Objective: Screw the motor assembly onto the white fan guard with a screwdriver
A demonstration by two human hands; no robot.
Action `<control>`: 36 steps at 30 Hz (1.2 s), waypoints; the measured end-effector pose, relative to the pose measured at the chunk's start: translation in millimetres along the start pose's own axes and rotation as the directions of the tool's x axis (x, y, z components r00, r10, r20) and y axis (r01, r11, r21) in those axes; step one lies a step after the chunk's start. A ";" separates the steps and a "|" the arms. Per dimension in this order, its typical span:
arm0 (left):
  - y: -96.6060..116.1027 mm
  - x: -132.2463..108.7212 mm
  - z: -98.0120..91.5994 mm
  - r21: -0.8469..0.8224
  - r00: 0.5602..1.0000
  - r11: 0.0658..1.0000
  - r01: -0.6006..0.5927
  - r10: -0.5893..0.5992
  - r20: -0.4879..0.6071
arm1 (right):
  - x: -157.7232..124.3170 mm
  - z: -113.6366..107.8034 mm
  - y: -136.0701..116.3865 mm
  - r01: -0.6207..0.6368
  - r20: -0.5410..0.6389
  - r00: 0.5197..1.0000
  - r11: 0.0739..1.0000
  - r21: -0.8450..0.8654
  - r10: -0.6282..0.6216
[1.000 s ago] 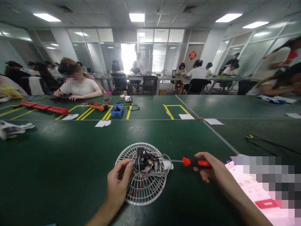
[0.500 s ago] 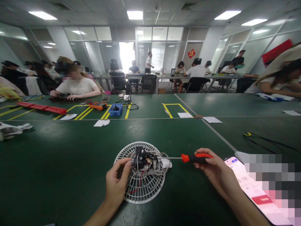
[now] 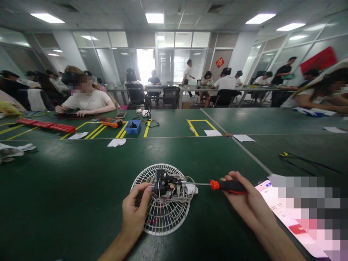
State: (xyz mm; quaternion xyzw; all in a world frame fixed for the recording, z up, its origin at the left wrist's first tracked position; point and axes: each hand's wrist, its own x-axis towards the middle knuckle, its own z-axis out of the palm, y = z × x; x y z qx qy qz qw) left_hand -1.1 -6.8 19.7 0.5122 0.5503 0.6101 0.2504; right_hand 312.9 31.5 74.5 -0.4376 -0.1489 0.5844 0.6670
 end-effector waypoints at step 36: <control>-0.6 -0.8 -0.7 -0.015 1.000 1.000 0.017 -0.017 -0.014 | 8.6 -18.4 -1.5 0.248 0.186 0.967 0.797 -0.550 -0.173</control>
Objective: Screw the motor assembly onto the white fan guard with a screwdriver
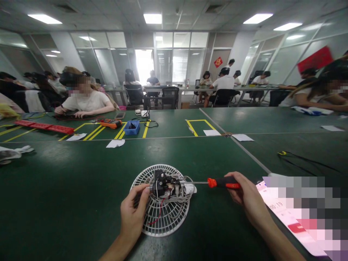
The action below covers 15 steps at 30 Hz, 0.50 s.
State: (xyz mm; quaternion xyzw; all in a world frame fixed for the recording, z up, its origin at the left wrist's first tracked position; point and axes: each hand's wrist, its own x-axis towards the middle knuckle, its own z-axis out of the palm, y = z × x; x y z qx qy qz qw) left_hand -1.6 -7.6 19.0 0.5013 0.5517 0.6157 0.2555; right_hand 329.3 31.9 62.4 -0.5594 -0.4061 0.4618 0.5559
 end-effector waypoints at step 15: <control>-0.3 -0.6 0.2 0.001 1.000 1.000 -0.003 0.003 -0.003 | -9.3 10.7 -11.6 0.016 0.012 1.000 0.966 0.257 -0.020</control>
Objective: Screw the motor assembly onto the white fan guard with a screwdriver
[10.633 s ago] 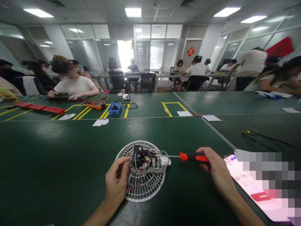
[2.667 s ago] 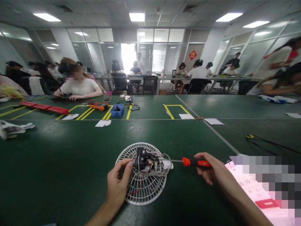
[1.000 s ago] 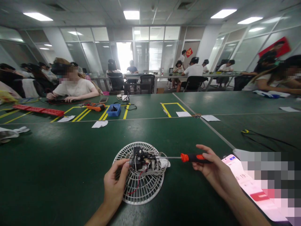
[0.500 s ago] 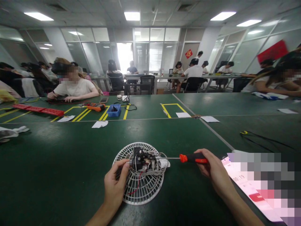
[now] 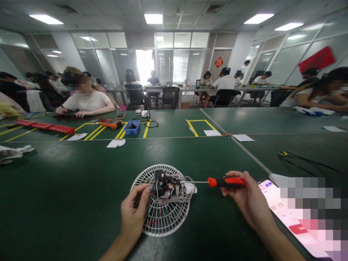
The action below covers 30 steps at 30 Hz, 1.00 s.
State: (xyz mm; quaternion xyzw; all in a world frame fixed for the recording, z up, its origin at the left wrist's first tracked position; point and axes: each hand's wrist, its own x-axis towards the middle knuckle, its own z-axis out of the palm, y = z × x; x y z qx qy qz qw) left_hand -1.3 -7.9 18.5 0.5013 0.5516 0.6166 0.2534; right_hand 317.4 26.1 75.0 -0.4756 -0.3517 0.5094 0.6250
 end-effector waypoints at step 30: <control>2.8 0.1 0.0 0.001 1.000 1.000 -0.011 0.011 0.002 | -7.4 11.3 3.6 -0.225 0.049 0.974 0.966 0.129 0.220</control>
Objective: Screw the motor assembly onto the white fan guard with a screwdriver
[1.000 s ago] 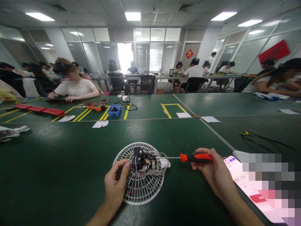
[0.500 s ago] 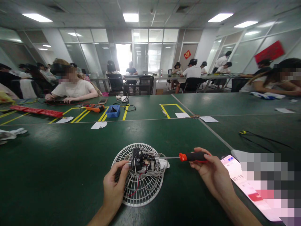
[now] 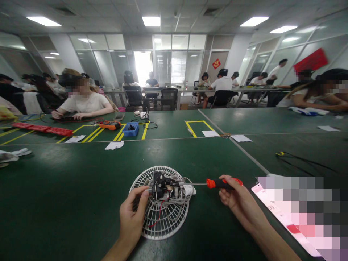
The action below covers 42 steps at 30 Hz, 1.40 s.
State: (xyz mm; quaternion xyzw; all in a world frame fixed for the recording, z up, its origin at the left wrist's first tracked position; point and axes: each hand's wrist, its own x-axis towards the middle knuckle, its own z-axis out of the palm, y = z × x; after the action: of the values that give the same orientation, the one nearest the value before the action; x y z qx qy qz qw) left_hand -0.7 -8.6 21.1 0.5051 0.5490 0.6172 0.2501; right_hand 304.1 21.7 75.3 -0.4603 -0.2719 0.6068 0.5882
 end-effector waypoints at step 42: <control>2.4 1.1 1.7 -0.006 1.000 1.000 -0.022 0.022 0.015 | 5.2 -3.3 -0.8 0.090 -0.116 0.990 0.994 0.066 -0.082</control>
State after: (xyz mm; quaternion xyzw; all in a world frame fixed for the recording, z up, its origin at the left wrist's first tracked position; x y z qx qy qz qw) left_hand 1.0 -7.7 23.5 0.5149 0.5396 0.6178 0.2491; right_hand 308.0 26.1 73.3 -0.4604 -0.2360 0.5633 0.6442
